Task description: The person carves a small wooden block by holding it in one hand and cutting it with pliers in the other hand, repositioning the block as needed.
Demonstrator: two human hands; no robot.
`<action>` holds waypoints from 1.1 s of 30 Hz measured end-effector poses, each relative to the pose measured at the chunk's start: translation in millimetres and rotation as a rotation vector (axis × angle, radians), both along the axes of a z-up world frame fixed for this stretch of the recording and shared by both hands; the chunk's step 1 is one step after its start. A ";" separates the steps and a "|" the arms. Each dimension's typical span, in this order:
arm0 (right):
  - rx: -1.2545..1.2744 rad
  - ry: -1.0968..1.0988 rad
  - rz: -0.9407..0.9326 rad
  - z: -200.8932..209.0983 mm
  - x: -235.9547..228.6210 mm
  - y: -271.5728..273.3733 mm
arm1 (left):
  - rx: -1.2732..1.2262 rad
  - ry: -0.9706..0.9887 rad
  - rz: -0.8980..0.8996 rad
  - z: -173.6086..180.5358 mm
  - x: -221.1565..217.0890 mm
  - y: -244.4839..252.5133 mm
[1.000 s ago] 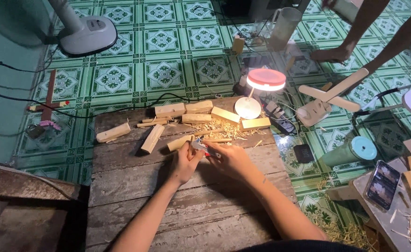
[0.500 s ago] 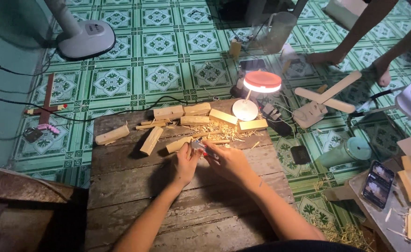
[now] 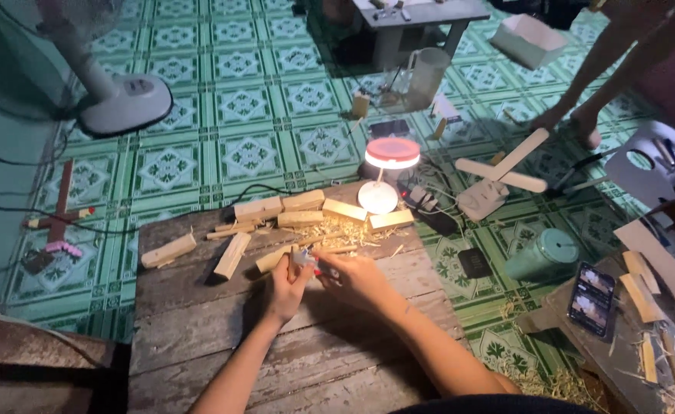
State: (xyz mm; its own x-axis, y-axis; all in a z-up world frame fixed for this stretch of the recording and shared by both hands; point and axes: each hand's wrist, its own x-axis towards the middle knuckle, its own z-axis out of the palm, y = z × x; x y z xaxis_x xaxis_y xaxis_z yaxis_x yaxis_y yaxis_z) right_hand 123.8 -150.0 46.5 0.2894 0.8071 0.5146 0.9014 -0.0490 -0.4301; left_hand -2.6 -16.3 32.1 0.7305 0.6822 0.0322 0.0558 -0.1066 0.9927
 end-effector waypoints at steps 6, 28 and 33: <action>-0.009 0.060 0.040 -40.1 16.2 9.6 | 0.027 0.103 0.013 -25.0 7.5 10.6; 0.096 0.014 -0.077 34.2 -16.0 -16.4 | -0.011 -0.149 -0.011 -63.2 8.6 12.6; 0.150 0.020 -0.037 31.5 -12.3 -15.4 | 0.047 -0.121 -0.049 -72.1 11.5 17.1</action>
